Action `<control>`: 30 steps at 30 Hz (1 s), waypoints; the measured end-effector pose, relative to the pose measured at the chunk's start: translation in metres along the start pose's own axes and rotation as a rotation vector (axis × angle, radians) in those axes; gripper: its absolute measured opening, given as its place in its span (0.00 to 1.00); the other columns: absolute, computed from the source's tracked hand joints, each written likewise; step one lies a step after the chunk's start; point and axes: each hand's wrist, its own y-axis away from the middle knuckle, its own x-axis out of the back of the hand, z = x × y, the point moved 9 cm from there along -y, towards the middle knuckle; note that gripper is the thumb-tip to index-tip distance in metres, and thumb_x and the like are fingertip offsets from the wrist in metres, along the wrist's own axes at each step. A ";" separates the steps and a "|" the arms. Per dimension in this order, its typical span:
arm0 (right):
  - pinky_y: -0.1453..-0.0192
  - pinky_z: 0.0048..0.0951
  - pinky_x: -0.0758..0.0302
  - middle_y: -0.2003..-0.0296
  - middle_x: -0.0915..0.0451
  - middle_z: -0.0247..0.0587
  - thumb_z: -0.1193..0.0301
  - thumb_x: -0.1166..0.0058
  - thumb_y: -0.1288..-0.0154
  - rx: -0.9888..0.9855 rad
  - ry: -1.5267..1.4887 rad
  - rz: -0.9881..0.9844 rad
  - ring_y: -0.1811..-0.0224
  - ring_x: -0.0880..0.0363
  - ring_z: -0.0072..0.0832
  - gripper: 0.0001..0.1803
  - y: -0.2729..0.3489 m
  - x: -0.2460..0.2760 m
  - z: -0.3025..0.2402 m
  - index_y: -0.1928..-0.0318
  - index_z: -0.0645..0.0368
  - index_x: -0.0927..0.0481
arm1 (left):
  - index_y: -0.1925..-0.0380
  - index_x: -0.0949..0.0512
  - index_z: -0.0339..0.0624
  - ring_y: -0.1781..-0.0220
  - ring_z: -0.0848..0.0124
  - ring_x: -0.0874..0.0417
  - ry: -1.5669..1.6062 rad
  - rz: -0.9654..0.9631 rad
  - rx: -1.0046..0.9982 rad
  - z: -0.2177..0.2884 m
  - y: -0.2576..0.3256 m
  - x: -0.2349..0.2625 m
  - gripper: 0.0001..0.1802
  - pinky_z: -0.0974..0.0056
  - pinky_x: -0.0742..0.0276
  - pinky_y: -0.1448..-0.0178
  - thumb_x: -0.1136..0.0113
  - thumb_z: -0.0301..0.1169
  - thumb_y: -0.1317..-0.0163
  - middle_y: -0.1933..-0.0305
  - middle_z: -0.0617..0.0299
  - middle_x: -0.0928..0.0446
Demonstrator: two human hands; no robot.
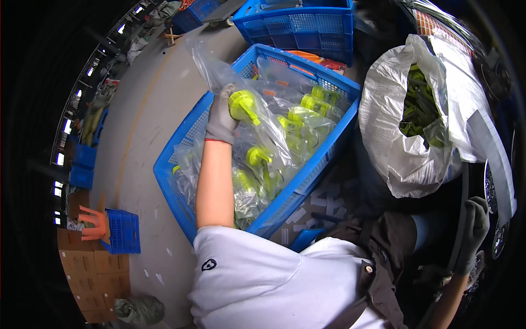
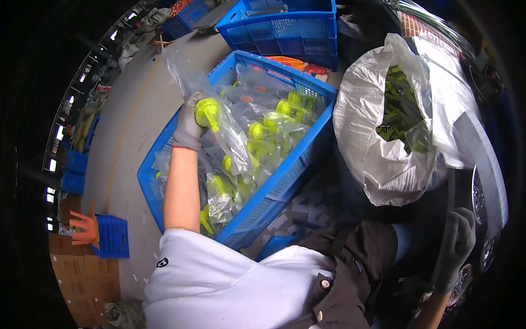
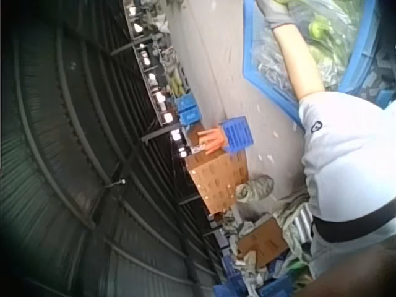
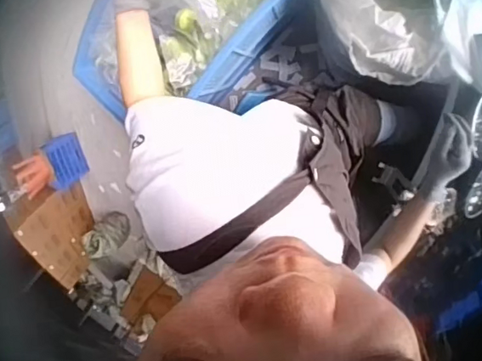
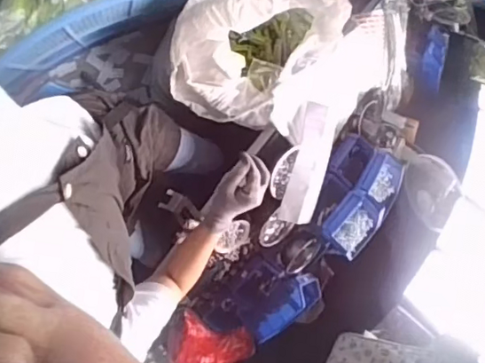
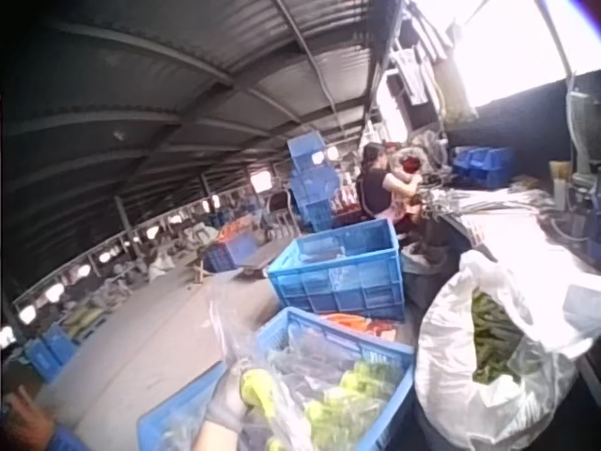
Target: The person assembles caulking guns by attaching components, driving screws with a power screwdriver, connecting the barrel, affixing a label sticker to the tube, and placing the assembled tool into a plastic bag before storing it in a crate.
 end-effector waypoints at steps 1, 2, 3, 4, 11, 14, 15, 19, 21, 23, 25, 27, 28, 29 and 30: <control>0.57 0.22 0.31 0.61 0.26 0.39 0.81 0.54 0.32 -0.011 0.009 -0.003 0.61 0.28 0.21 0.06 0.003 -0.002 0.002 0.62 0.69 0.22 | 0.59 0.24 0.39 0.61 0.67 0.17 0.004 -0.010 0.009 -0.008 0.002 -0.007 0.17 0.62 0.19 0.55 0.60 0.38 0.30 0.62 0.58 0.20; 0.57 0.22 0.31 0.62 0.26 0.39 0.83 0.53 0.34 -0.046 0.025 -0.003 0.62 0.28 0.23 0.05 0.008 -0.003 0.006 0.63 0.69 0.23 | 0.57 0.25 0.38 0.59 0.65 0.17 0.158 0.042 0.172 -0.030 0.010 -0.012 0.18 0.61 0.19 0.53 0.60 0.38 0.30 0.60 0.56 0.20; 0.58 0.22 0.31 0.64 0.27 0.40 0.84 0.52 0.36 -0.080 0.041 -0.004 0.62 0.27 0.24 0.04 0.012 -0.004 0.009 0.64 0.69 0.24 | 0.54 0.26 0.36 0.57 0.63 0.18 0.311 0.094 0.337 -0.051 0.022 -0.018 0.19 0.60 0.19 0.51 0.61 0.39 0.30 0.57 0.54 0.21; 0.58 0.22 0.31 0.64 0.26 0.41 0.84 0.53 0.36 -0.081 0.056 -0.010 0.63 0.27 0.26 0.04 0.015 -0.006 0.009 0.64 0.69 0.24 | 0.51 0.27 0.35 0.54 0.60 0.19 0.282 0.112 0.356 -0.068 0.030 -0.019 0.21 0.57 0.20 0.50 0.62 0.39 0.30 0.53 0.50 0.22; 0.57 0.24 0.30 0.64 0.26 0.42 0.85 0.53 0.37 -0.113 0.004 -0.097 0.63 0.26 0.27 0.04 0.039 -0.012 0.037 0.64 0.69 0.24 | 0.41 0.33 0.28 0.52 0.49 0.18 -0.695 0.084 0.655 -0.274 0.107 0.114 0.43 0.57 0.22 0.47 0.40 0.50 0.52 0.44 0.37 0.26; 0.57 0.24 0.30 0.64 0.25 0.42 0.84 0.52 0.37 -0.147 0.035 -0.102 0.63 0.26 0.28 0.05 0.044 -0.023 0.030 0.64 0.69 0.23 | 0.40 0.34 0.25 0.45 0.48 0.21 -1.262 0.284 0.707 -0.278 0.102 0.110 0.47 0.55 0.26 0.41 0.42 0.52 0.53 0.42 0.35 0.28; 0.57 0.24 0.30 0.64 0.25 0.42 0.84 0.52 0.37 -0.152 0.034 -0.094 0.63 0.26 0.28 0.05 0.046 -0.020 0.028 0.64 0.69 0.23 | 0.40 0.34 0.25 0.45 0.48 0.21 -1.264 0.280 0.698 -0.283 0.100 0.110 0.47 0.55 0.26 0.41 0.42 0.52 0.53 0.42 0.35 0.28; 0.56 0.30 0.28 0.65 0.24 0.45 0.83 0.50 0.41 -0.024 -0.061 -0.034 0.62 0.24 0.35 0.05 0.054 0.003 0.011 0.65 0.67 0.22 | 0.46 0.25 0.35 0.42 0.57 0.22 -1.253 0.343 0.703 -0.269 0.091 0.242 0.38 0.56 0.30 0.36 0.42 0.51 0.53 0.44 0.47 0.23; 0.56 0.38 0.28 0.64 0.23 0.47 0.81 0.47 0.47 0.007 0.372 -0.039 0.62 0.24 0.43 0.06 0.058 -0.007 -0.024 0.66 0.62 0.22 | 0.47 0.23 0.39 0.48 0.56 0.19 -1.784 -0.623 0.407 -0.258 0.064 0.020 0.30 0.55 0.25 0.43 0.45 0.47 0.45 0.45 0.51 0.22; 0.57 0.37 0.28 0.64 0.23 0.46 0.81 0.46 0.49 0.048 0.437 -0.012 0.62 0.24 0.41 0.10 0.061 -0.004 -0.039 0.64 0.60 0.22 | 0.37 0.34 0.37 0.39 0.51 0.27 -1.864 0.080 0.618 -0.196 0.067 0.067 0.37 0.50 0.27 0.41 0.44 0.47 0.44 0.38 0.44 0.32; 0.57 0.36 0.28 0.64 0.23 0.44 0.81 0.46 0.50 -0.034 0.376 0.121 0.62 0.24 0.39 0.12 0.085 0.019 -0.035 0.62 0.60 0.22 | 0.35 0.39 0.37 0.37 0.50 0.31 -1.751 0.113 0.291 -0.116 0.034 -0.005 0.40 0.48 0.31 0.39 0.40 0.44 0.46 0.38 0.43 0.36; 0.56 0.38 0.28 0.63 0.23 0.45 0.81 0.48 0.45 -0.213 0.348 0.261 0.61 0.24 0.39 0.09 0.117 0.043 -0.017 0.62 0.62 0.22 | 0.38 0.37 0.35 0.39 0.50 0.31 -1.311 0.068 -0.410 -0.053 0.008 -0.114 0.38 0.49 0.34 0.36 0.38 0.39 0.47 0.40 0.45 0.34; 0.54 0.38 0.28 0.63 0.23 0.46 0.81 0.49 0.44 -0.309 0.319 0.302 0.61 0.24 0.40 0.08 0.137 0.051 -0.002 0.62 0.62 0.22 | 0.40 0.36 0.33 0.39 0.49 0.32 -1.184 0.004 -0.638 -0.022 0.010 -0.193 0.35 0.51 0.36 0.35 0.39 0.34 0.48 0.40 0.45 0.34; 0.52 0.38 0.28 0.63 0.23 0.46 0.81 0.50 0.42 -0.411 0.289 0.347 0.61 0.24 0.40 0.08 0.156 0.058 0.014 0.62 0.62 0.22 | 0.40 0.36 0.29 0.36 0.48 0.34 -0.996 -0.145 -0.786 0.012 0.030 -0.273 0.33 0.53 0.41 0.30 0.41 0.35 0.44 0.41 0.41 0.33; 0.52 0.38 0.28 0.63 0.23 0.46 0.81 0.50 0.42 -0.422 0.302 0.359 0.61 0.24 0.40 0.08 0.166 0.058 0.018 0.62 0.62 0.22 | 0.43 0.33 0.33 0.37 0.49 0.33 -0.805 -0.209 -1.040 0.033 0.050 -0.331 0.30 0.56 0.37 0.32 0.40 0.31 0.47 0.41 0.42 0.33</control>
